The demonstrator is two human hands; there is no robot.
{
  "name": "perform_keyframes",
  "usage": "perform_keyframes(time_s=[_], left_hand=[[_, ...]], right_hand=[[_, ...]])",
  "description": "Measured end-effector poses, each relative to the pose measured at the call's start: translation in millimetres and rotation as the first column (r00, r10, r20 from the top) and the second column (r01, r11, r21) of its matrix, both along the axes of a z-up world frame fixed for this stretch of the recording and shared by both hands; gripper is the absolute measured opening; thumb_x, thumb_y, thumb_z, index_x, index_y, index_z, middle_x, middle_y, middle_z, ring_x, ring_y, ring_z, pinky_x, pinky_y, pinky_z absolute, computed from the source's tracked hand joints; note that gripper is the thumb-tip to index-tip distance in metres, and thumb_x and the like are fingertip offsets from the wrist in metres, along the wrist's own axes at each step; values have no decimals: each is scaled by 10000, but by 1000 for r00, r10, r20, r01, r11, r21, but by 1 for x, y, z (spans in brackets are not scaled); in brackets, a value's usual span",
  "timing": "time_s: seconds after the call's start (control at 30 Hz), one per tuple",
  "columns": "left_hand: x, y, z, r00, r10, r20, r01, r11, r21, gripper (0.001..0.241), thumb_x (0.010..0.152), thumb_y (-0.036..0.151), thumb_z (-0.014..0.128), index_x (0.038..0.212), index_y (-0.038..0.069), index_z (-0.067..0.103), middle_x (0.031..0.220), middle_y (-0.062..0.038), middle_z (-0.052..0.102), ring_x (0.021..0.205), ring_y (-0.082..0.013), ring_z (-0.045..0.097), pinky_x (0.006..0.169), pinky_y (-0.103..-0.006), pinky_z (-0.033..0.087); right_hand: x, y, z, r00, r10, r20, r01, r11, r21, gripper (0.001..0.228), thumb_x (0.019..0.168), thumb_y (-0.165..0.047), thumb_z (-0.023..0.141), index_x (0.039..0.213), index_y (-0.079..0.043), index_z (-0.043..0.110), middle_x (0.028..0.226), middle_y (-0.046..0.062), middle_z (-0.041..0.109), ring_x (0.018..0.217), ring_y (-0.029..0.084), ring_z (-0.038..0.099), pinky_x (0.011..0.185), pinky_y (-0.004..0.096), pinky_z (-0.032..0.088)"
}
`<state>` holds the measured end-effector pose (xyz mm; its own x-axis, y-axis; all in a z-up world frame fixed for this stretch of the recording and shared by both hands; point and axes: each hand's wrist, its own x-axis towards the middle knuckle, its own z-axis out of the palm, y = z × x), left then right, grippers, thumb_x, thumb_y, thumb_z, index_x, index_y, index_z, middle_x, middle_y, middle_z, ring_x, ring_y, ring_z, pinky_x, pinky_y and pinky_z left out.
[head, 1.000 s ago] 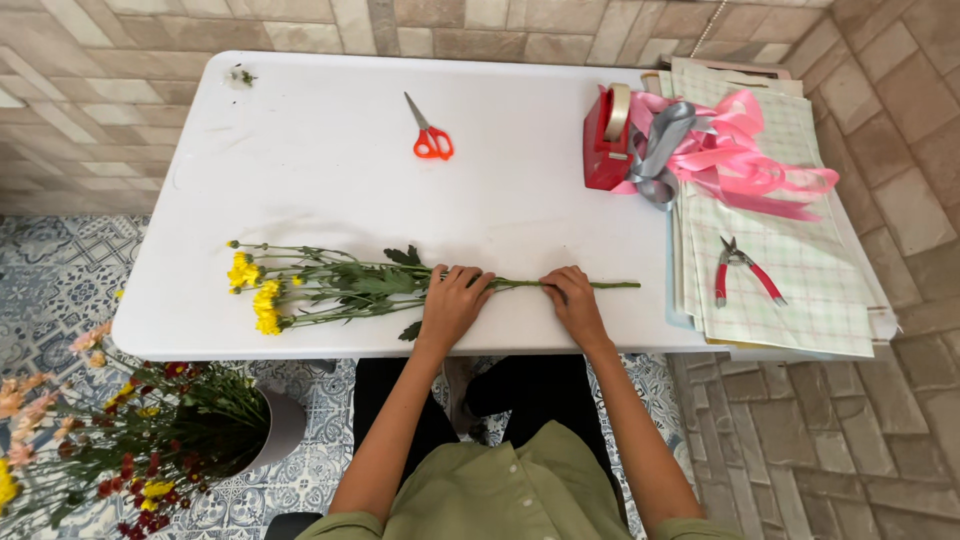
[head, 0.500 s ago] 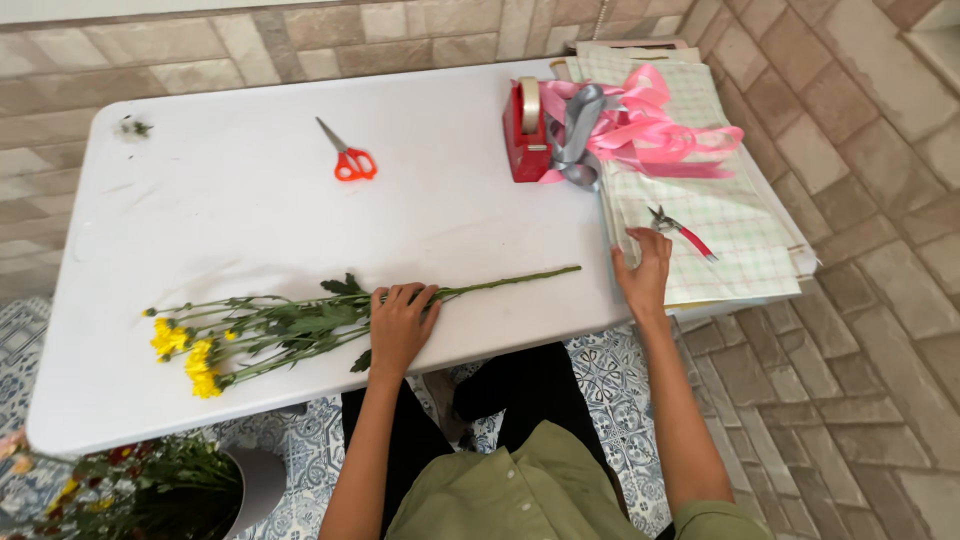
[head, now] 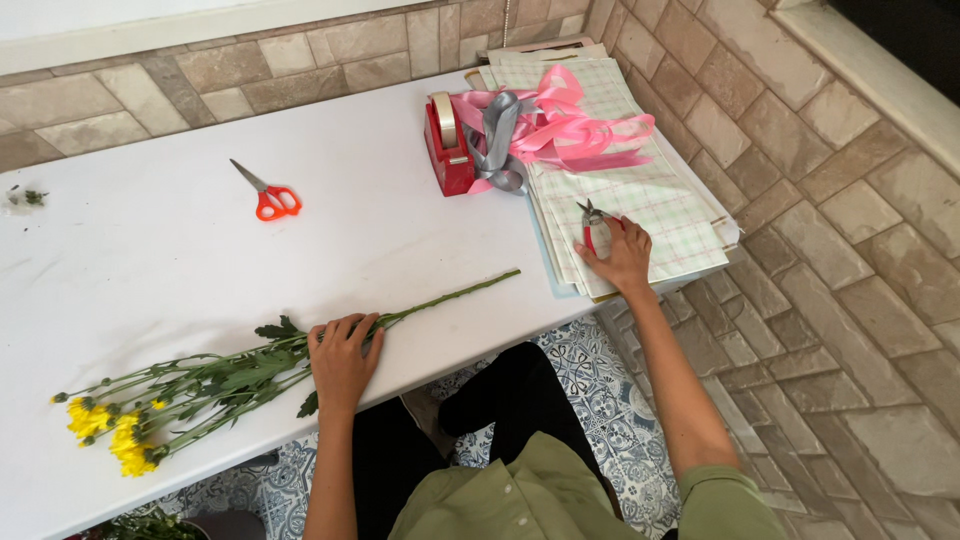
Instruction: The person arranges yellow and pink flowers into a bouquet, trimming the stems with shears and checking the placement of individual flowers.
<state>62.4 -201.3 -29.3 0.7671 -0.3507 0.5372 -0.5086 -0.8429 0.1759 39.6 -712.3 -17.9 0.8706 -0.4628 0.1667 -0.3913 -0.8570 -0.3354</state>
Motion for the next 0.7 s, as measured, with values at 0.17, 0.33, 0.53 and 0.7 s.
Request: perform_keyframes(time_s=[0.17,0.33,0.53,0.7], left_hand=[[0,0,-2,1000,12,-18,-12,1000,0,209,1014,386,636,1166,296,749,1071,55,720,1057,-119,670,1025,-355,390],[0,-1,1,1000,2,-6,-2,1000,-19,202,1014,383,638,1156,291,750,1066,51,719,1049,-121,671,1020,-358,395],[0,-1,2,1000,-6,-11,5,999,-37,202,1017,379,638,1152,282,752,1056,44,718,1043,-124,669,1020,-366,394],[2,0,1,1000,-13,5,13,999,-35,191,1005,375,652,1149,292,746,1052,51,712,1035,-121,667,1004,-363,391]], right_hand=[[3,1,-1,1000,2,0,-2,998,-66,867,817,-707,678,1463,-138,571,1466,263,513,1334,444,461,1123,548,310],[13,-16,-27,998,14,55,-10,997,-71,753,818,-600,716,1405,-141,605,1351,220,539,1253,410,458,1045,547,364],[13,-12,-13,976,3,219,-21,997,76,726,775,-397,812,1369,-43,590,1240,217,514,1177,381,420,998,506,402],[1,22,29,939,-10,344,-76,969,234,799,769,-249,857,1424,73,534,1248,243,485,1171,360,411,997,449,434]])
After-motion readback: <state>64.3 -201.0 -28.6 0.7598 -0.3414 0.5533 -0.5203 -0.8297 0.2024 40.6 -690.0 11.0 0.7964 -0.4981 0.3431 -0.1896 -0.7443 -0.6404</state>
